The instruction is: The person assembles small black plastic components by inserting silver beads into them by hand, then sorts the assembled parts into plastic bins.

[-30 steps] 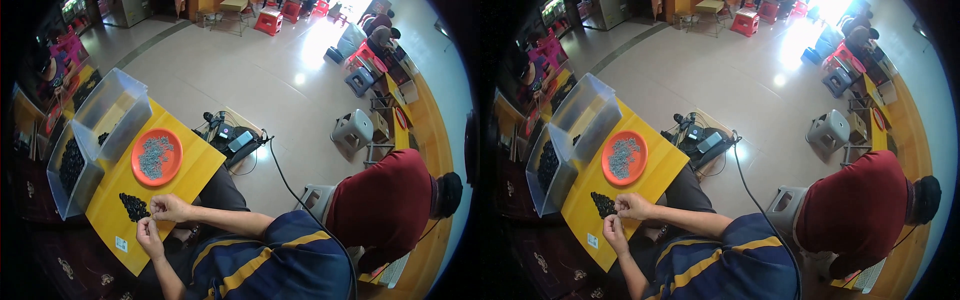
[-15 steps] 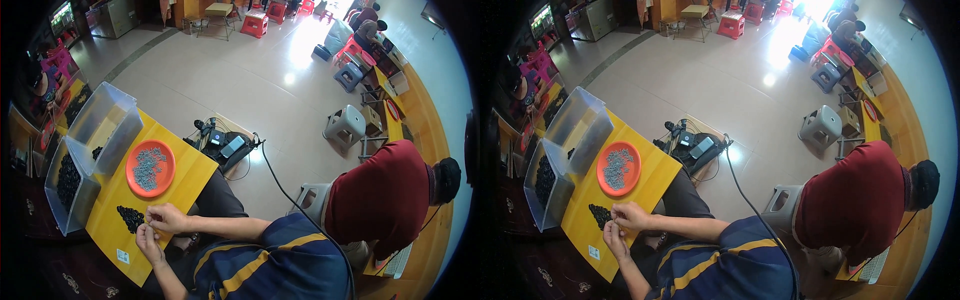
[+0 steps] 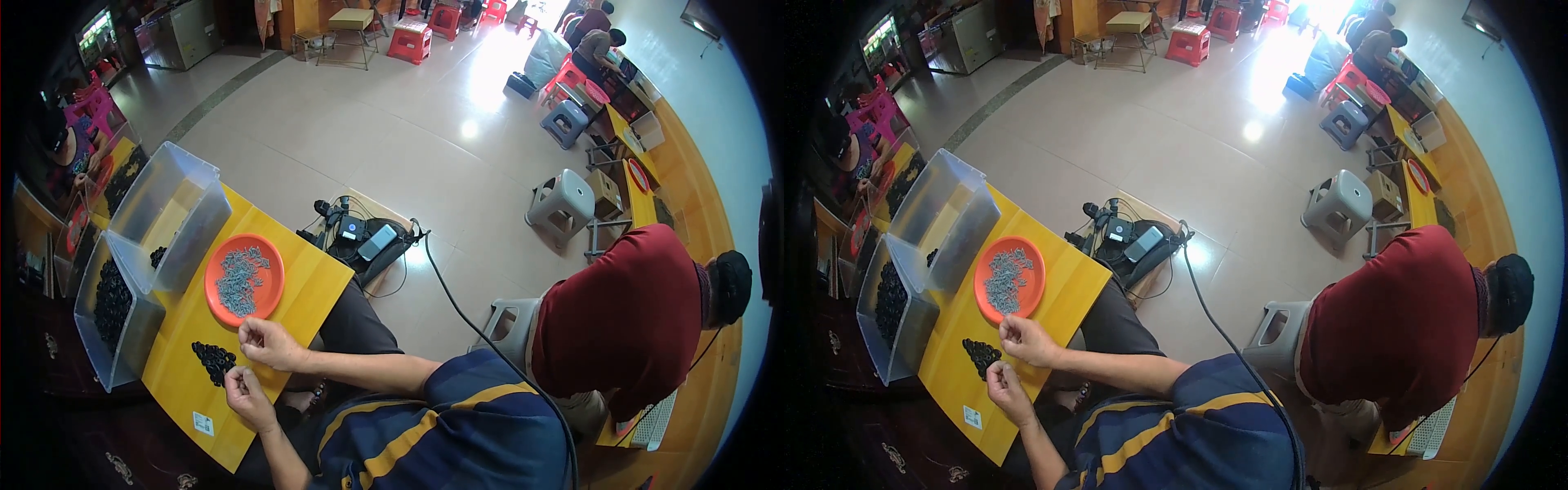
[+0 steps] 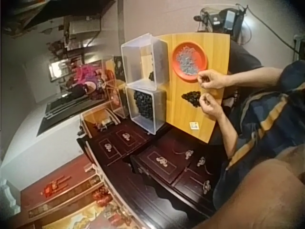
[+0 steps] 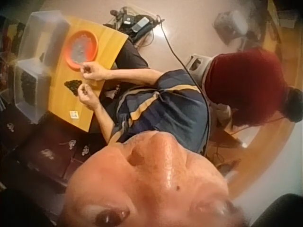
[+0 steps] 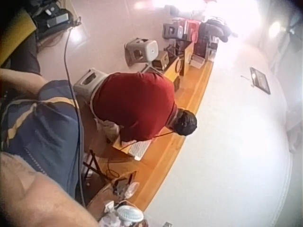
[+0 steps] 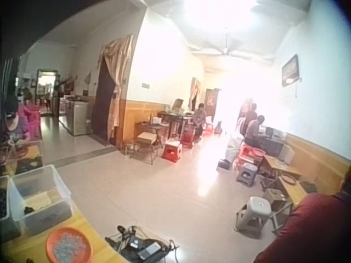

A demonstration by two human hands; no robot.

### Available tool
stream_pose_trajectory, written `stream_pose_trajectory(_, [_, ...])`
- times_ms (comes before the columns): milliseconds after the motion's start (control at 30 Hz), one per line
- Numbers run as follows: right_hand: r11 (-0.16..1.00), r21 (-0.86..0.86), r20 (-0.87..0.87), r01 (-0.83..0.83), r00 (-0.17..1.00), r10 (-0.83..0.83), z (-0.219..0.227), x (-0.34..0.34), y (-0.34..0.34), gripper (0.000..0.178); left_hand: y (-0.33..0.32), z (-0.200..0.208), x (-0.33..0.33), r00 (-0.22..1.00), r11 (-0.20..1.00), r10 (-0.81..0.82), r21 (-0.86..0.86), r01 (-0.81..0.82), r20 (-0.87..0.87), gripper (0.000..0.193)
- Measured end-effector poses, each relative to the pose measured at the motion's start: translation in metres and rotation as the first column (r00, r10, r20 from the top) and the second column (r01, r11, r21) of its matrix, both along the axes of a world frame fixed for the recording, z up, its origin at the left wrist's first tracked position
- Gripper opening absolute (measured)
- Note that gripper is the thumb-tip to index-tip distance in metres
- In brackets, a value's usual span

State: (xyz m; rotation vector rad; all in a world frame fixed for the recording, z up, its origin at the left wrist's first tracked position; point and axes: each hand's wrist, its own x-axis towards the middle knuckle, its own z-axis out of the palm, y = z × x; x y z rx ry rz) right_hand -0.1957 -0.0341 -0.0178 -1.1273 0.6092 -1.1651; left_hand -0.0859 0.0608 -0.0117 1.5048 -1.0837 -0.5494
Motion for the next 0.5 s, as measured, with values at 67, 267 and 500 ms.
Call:
stream_pose_trajectory(67, [0.991,-0.117,-0.121,0.06,0.99,-0.074,0.009,-0.012,-0.016,0.011,0.004,-0.003,0.005,0.999,0.996,-0.031,0.079,0.032,-0.014,0.006])
stream_pose_trajectory(267, [0.738,-0.671,-0.498,0.071,0.694,-0.52,0.032,-0.048,-0.073,0.011,0.011,-0.018,0.015,0.994,0.993,-0.036,0.106,0.047,-0.1,0.005])
stream_pose_trajectory(500, [0.702,-0.663,-0.734,-0.259,0.408,-0.543,0.011,-0.05,-0.115,0.009,0.007,-0.007,0.007,0.996,0.992,-0.066,0.104,0.072,-0.057,0.005])
